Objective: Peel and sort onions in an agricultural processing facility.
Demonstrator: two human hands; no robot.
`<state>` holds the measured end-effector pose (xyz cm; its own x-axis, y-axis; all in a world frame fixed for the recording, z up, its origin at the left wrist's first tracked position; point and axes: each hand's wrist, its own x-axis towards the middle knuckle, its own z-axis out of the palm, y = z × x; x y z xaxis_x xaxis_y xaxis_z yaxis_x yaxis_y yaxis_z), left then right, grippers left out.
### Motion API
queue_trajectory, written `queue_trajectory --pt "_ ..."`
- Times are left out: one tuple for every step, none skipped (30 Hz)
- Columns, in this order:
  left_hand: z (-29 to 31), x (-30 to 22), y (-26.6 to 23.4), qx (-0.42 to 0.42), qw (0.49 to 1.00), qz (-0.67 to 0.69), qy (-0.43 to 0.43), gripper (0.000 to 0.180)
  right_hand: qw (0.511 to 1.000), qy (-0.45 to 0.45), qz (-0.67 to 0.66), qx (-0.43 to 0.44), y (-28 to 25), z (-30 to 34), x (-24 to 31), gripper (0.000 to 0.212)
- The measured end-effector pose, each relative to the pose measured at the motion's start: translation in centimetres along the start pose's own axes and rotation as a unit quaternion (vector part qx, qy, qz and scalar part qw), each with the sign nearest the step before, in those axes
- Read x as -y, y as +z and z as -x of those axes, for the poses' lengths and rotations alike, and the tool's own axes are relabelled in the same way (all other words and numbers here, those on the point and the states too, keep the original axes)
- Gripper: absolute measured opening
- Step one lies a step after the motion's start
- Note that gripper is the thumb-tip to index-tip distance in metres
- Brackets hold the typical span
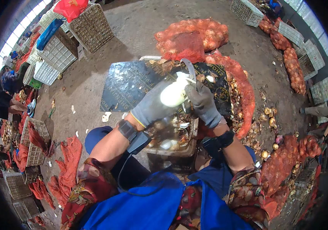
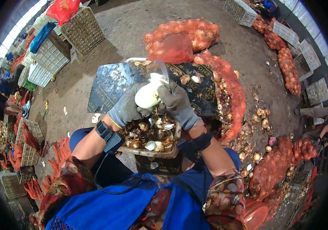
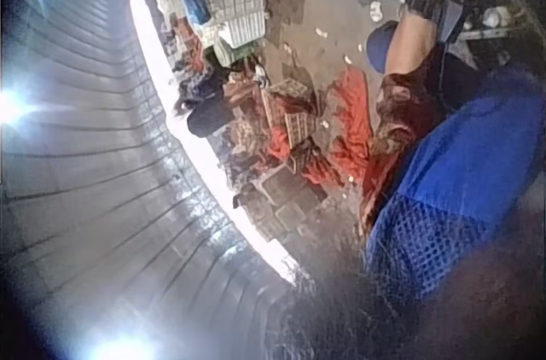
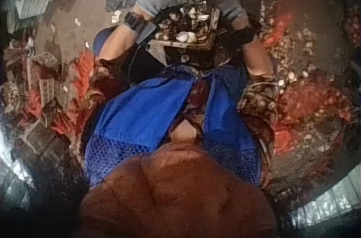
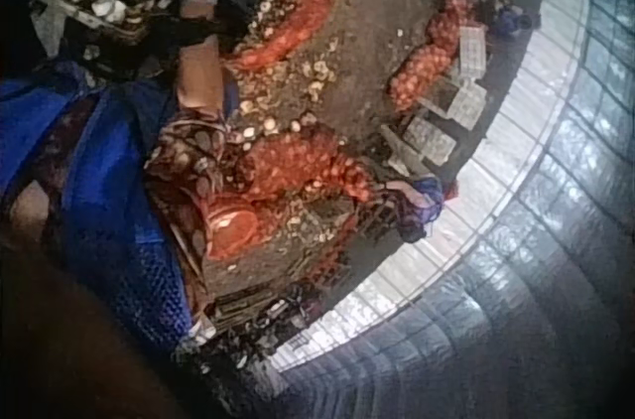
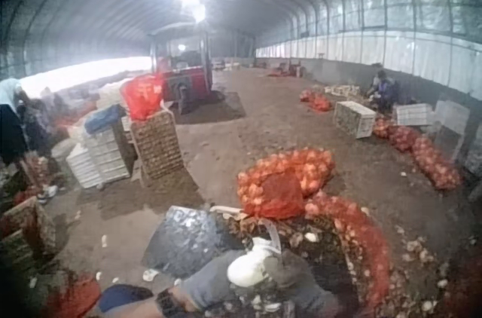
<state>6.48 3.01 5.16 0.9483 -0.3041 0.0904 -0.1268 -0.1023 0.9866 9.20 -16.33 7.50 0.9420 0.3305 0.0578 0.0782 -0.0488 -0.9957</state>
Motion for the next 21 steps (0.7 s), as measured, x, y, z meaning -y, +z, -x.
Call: queue_trajectory --pt "0.1 -0.2 0.1 -0.001 1.000 0.000 0.001 0.035 0.995 -0.045 0.093 -0.011 0.1 0.0 0.1 0.024" --pt "-0.8 -0.5 1.4 -0.006 0.997 -0.038 0.064 0.035 0.997 -0.042 0.034 -0.059 -2.4 -1.9 -7.6 0.023" --pt "-0.2 -0.5 1.1 -0.038 0.990 -0.085 0.110 0.036 0.997 -0.039 0.031 -0.051 -2.0 -1.9 -7.0 0.023" --pt "0.2 -1.9 0.5 -0.012 0.986 -0.103 0.130 0.040 0.922 -0.270 0.276 -0.046 -1.9 -1.6 -5.0 0.022" --pt "0.3 -1.4 0.1 -0.013 0.986 -0.103 0.127 0.040 0.736 -0.469 0.487 -0.036 -1.8 -1.4 -3.9 0.020" --pt "0.1 -1.2 -0.1 0.013 0.990 0.138 -0.025 0.044 0.735 -0.469 0.488 -0.036 -1.9 -1.4 -4.1 0.020" --pt "-0.1 -1.1 -0.1 0.040 0.912 0.367 -0.177 0.048 0.725 -0.461 0.511 -0.035 -2.1 -1.4 -4.5 0.019" --pt "0.0 -0.9 0.0 0.041 0.912 0.367 -0.176 0.048 0.714 -0.453 0.533 -0.033 -2.2 -1.3 -4.7 0.017" --pt "0.1 -1.4 0.2 0.023 0.993 0.115 -0.028 0.042 0.714 -0.451 0.534 -0.033 -1.9 -1.0 -4.6 0.017" --pt "0.2 -1.6 0.4 0.003 0.981 -0.148 0.124 0.036 0.837 -0.370 0.400 -0.043 -1.1 -0.5 -4.5 0.017" --pt "0.1 -1.2 0.5 0.005 0.982 -0.146 0.123 0.036 0.927 -0.275 0.250 -0.052 -0.7 -0.2 -4.4 0.018" --pt "0.3 -0.7 0.3 0.019 0.978 -0.154 0.140 0.034 0.927 -0.275 0.249 -0.049 -0.4 0.0 -3.2 0.018" --pt "0.4 -0.6 0.3 0.035 0.974 -0.161 0.157 0.031 0.952 -0.210 0.218 -0.036 -0.3 0.3 -1.4 0.019" --pt "0.4 -0.6 0.1 0.034 0.974 -0.160 0.154 0.031 0.972 -0.144 0.185 -0.023 -0.1 0.6 -0.6 0.021" --pt "0.1 -1.3 0.2 0.045 0.992 -0.110 0.047 0.038 0.972 -0.141 0.185 -0.025 -0.5 0.5 -1.1 0.021" --pt "0.0 -1.8 0.1 0.054 0.995 -0.061 -0.063 0.048 0.990 -0.115 0.077 -0.021 -0.9 0.0 -2.3 0.021" --pt "-0.1 -2.0 0.2 0.057 0.994 -0.060 -0.067 0.048 0.995 -0.089 -0.033 -0.017 -1.5 -0.2 -3.4 0.023" --pt "-0.4 -2.3 0.2 0.062 0.995 -0.035 -0.071 0.049 0.982 -0.152 0.115 0.008 -2.3 -0.3 -3.2 0.027" --pt "-0.5 -2.4 0.1 0.068 0.995 -0.010 -0.074 0.051 0.982 -0.153 0.113 0.013 -2.4 -0.2 -3.3 0.027" --pt "0.4 -0.9 0.3 -0.013 0.978 -0.129 0.162 0.054 0.997 -0.071 -0.041 0.010 -2.5 0.0 -3.3 0.024" --pt "0.1 -0.6 0.6 -0.013 0.978 -0.128 0.162 0.054 0.981 0.017 -0.191 0.002 -2.6 0.2 -3.0 0.022"
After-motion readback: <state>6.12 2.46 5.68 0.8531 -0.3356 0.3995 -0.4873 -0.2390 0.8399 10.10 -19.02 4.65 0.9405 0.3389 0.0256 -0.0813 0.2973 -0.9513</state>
